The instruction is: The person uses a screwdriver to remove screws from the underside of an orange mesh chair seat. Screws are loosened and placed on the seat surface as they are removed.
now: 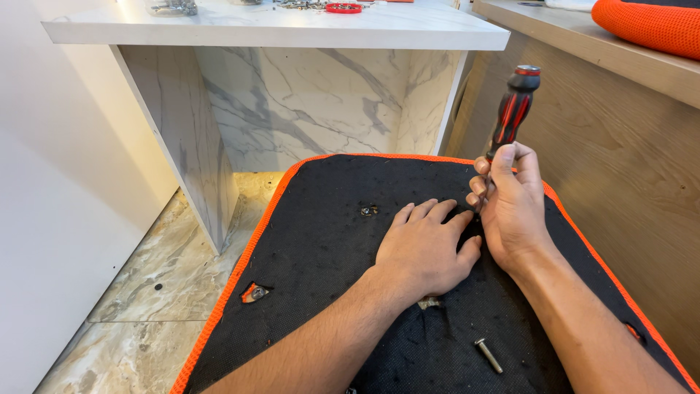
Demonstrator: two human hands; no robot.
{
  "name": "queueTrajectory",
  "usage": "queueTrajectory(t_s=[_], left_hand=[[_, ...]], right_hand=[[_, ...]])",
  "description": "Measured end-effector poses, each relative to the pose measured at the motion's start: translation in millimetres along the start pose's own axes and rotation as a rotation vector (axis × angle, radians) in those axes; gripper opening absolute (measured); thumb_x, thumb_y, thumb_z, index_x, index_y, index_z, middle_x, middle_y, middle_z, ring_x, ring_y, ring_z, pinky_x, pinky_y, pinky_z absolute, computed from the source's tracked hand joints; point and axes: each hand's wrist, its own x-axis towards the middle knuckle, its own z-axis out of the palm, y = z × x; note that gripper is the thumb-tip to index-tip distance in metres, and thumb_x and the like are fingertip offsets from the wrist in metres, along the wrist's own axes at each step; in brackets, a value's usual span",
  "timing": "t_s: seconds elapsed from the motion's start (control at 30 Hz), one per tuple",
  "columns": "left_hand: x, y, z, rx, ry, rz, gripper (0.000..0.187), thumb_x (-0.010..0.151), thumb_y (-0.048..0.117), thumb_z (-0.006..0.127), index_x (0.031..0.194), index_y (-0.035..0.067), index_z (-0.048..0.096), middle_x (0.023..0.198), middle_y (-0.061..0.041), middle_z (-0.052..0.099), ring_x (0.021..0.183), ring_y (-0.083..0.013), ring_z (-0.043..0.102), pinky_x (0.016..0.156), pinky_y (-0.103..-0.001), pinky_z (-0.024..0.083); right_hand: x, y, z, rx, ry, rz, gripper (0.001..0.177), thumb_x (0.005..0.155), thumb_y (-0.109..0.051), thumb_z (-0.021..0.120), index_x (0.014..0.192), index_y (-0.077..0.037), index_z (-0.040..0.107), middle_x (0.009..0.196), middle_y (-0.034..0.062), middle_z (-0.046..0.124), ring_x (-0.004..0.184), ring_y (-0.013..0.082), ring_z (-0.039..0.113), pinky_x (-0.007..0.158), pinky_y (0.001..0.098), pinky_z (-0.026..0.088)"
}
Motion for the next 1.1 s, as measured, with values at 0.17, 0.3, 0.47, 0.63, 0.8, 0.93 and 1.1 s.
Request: queueTrajectory(t_s=[0.17, 0.3, 0.47, 0.63, 0.8, 0.93, 1.1], left_hand=[[-0.4, 0.0, -0.1, 0.005, 0.007, 0.0, 0.061, 0.097, 0.047, 0.041, 0.148, 0.014, 0.049, 0.157, -0.012, 0.041, 0.15, -0.0307, 0.028, 0.122, -0.053, 0.016], [-0.9, 0.0, -0.7, 0.003, 0.005, 0.001, 0.061, 0.097, 0.047, 0.042, 0.147, 0.014, 0.049, 0.157, -0.012, 0.042, 0.15, -0.0303, 0.028, 0.122, -0.052, 0.016], [-0.9, 0.3, -1.7, 0.005, 0.002, 0.002, 0.06, 0.097, 0.047, 0.042, 0.147, 0.014, 0.049, 0.157, -0.012, 0.041, 0.15, -0.0305, 0.028, 0.122, -0.053, 0.016], [-1.3, -0.1, -2.0, -0.004, 0.01, 0.009, 0.06, 0.098, 0.046, 0.042, 0.148, 0.013, 0.049, 0.157, -0.013, 0.041, 0.15, -0.031, 0.028, 0.122, -0.053, 0.016], [-1.1, 0.8, -1.2, -0.002, 0.009, 0.001, 0.06, 0.097, 0.047, 0.042, 0.147, 0.014, 0.049, 0.157, -0.012, 0.042, 0.15, -0.0311, 0.029, 0.122, -0.053, 0.016], [-0.9, 0.8, -0.3, 0.001, 0.011, 0.002, 0.06, 0.097, 0.047, 0.043, 0.147, 0.014, 0.05, 0.157, -0.013, 0.042, 0.15, -0.0318, 0.029, 0.122, -0.053, 0.017], [-0.8, 0.1, 1.0, 0.004, 0.02, 0.002, 0.06, 0.097, 0.047, 0.043, 0.146, 0.014, 0.051, 0.157, -0.013, 0.043, 0.15, -0.0319, 0.03, 0.122, -0.053, 0.017]], right_hand=[[-1.2, -3.6, -0.3, 0.174, 0.024, 0.076, 0.042, 0.107, -0.055, 0.042, 0.119, -0.015, 0.047, 0.091, -0.0005, 0.052, 0.074, 0.011, 0.045, 0.068, 0.0278, 0.042], [-1.6, -3.4, 2.4, 0.033, 0.101, 0.031, 0.03, 0.108, -0.045, 0.049, 0.123, -0.021, 0.042, 0.096, -0.0025, 0.053, 0.077, 0.0106, 0.046, 0.071, 0.0297, 0.043], [-1.3, -2.9, 1.6, 0.137, -0.008, 0.065, 0.041, 0.107, -0.05, 0.045, 0.122, -0.013, 0.052, 0.091, -0.0013, 0.051, 0.074, 0.0097, 0.046, 0.067, 0.0272, 0.042], [-0.7, -0.4, 1.8, 0.021, 0.001, -0.002, 0.022, 0.108, -0.033, 0.057, 0.121, -0.019, 0.046, 0.094, -0.0016, 0.052, 0.075, 0.0093, 0.045, 0.067, 0.0281, 0.042], [-0.8, -3.5, -0.1, 0.106, 0.018, 0.034, 0.03, 0.109, -0.043, 0.05, 0.122, -0.015, 0.052, 0.094, 0.0001, 0.052, 0.074, 0.0096, 0.046, 0.066, 0.0272, 0.042], [0.9, -3.3, -0.9, 0.061, 0.104, 0.035, 0.026, 0.108, -0.043, 0.048, 0.122, -0.021, 0.049, 0.099, -0.0005, 0.056, 0.076, 0.0093, 0.046, 0.067, 0.0279, 0.042], [0.6, -2.8, -4.1, 0.09, 0.037, 0.03, 0.029, 0.109, -0.045, 0.047, 0.12, -0.018, 0.047, 0.101, 0.0002, 0.057, 0.079, 0.0105, 0.048, 0.07, 0.0288, 0.043]])
